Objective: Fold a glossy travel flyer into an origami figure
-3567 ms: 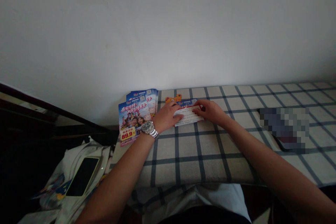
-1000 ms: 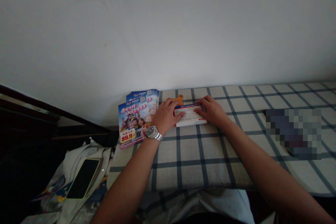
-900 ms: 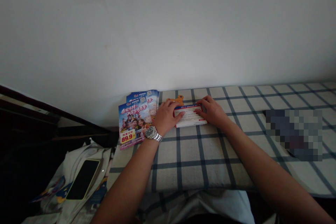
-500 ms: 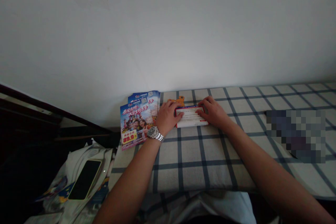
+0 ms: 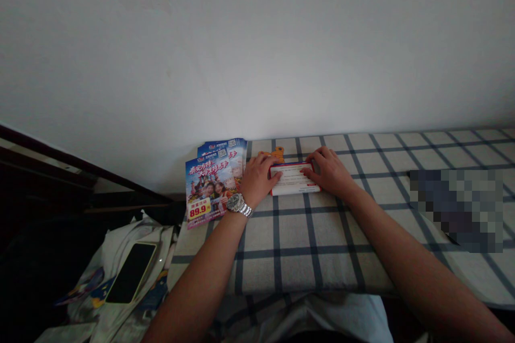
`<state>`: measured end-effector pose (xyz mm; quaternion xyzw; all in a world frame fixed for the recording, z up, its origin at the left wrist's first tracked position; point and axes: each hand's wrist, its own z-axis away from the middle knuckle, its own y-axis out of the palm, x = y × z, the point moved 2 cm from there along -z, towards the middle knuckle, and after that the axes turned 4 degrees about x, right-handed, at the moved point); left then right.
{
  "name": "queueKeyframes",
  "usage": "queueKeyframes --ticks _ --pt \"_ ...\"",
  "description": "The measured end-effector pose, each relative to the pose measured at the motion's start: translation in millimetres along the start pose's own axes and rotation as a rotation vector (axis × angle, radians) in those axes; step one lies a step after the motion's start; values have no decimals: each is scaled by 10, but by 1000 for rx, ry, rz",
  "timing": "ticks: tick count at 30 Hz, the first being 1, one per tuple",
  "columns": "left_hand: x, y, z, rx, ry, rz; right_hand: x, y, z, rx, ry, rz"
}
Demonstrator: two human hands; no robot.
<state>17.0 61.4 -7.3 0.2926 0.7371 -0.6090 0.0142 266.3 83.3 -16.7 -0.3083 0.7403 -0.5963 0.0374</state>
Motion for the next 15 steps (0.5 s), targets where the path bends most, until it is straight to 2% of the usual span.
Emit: queueKeyframes --ticks 15 --pt "9 11 0 2 3 -5 -23 3 1 7 7 -47"
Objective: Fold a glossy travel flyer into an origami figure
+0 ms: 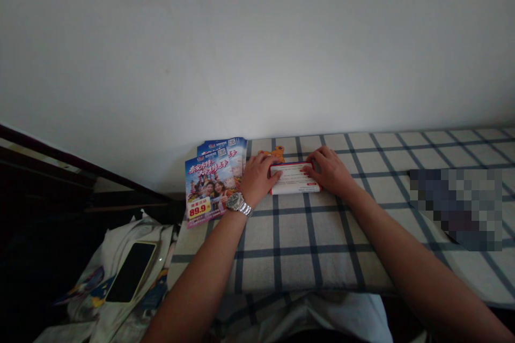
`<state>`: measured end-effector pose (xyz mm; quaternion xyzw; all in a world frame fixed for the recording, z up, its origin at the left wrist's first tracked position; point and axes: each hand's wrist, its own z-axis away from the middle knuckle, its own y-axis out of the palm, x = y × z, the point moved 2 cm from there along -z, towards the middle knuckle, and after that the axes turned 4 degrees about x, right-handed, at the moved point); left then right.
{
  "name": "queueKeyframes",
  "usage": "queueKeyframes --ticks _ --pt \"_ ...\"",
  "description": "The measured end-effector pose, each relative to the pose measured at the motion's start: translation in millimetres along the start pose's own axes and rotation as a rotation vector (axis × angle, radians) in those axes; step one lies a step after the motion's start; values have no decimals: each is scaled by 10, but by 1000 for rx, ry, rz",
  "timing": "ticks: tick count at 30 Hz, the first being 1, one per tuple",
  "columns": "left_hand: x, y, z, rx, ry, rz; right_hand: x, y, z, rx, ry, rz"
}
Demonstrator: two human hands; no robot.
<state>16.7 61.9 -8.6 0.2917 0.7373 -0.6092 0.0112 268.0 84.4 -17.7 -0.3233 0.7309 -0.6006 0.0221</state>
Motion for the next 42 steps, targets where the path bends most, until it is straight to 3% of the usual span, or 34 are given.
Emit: queueKeyframes --ticks 30,42 --pt "-17 -13 -29 -22 -32 3 -5 9 -30 -31 15 -16" --pt "-6 -29 -55 -54 -37 99 -10 7 -38 -26 14 0"
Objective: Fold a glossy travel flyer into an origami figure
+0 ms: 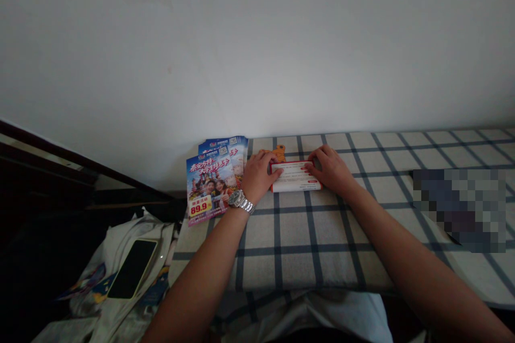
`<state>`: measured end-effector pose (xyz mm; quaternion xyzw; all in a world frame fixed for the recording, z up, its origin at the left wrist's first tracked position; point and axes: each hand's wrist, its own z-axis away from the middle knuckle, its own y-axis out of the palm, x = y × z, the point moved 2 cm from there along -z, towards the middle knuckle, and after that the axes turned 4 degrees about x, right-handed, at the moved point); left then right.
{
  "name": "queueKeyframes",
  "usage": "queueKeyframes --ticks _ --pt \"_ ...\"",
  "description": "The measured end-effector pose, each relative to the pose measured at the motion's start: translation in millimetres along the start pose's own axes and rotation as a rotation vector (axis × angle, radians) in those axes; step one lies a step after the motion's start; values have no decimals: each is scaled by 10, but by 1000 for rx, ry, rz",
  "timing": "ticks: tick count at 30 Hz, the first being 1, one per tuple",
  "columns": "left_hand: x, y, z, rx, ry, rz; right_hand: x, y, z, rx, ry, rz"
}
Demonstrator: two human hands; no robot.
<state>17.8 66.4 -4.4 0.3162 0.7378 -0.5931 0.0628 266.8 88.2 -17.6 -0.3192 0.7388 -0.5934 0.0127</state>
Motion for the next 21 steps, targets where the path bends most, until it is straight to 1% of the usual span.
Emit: queueKeyframes --ticks 9,21 --pt "7 5 0 18 -17 5 -9 9 0 -5 -7 2" --pt "5 20 5 6 -5 -15 -11 18 7 -8 -1 1"
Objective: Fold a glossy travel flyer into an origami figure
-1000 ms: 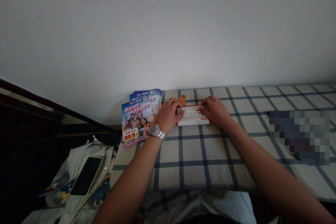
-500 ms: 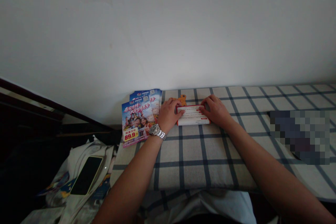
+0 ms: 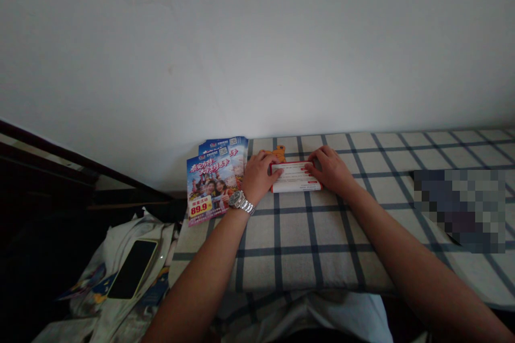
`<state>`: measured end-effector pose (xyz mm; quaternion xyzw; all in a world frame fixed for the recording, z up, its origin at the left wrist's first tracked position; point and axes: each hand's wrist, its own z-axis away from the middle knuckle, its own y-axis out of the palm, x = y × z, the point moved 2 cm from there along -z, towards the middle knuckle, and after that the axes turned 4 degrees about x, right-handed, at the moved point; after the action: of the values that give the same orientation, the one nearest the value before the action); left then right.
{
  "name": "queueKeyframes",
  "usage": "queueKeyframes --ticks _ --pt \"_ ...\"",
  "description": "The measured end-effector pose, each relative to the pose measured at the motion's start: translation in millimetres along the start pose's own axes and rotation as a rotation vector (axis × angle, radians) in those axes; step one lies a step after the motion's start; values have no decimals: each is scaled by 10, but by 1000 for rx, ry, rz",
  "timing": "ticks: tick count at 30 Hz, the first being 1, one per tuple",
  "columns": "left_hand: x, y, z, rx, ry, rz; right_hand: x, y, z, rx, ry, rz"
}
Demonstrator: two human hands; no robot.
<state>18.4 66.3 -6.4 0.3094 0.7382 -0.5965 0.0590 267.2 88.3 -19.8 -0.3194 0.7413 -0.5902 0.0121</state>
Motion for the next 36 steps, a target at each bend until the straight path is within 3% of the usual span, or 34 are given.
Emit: queueKeyframes --ticks 36 --pt "1 -1 3 18 -20 -15 5 -1 -3 2 2 -9"
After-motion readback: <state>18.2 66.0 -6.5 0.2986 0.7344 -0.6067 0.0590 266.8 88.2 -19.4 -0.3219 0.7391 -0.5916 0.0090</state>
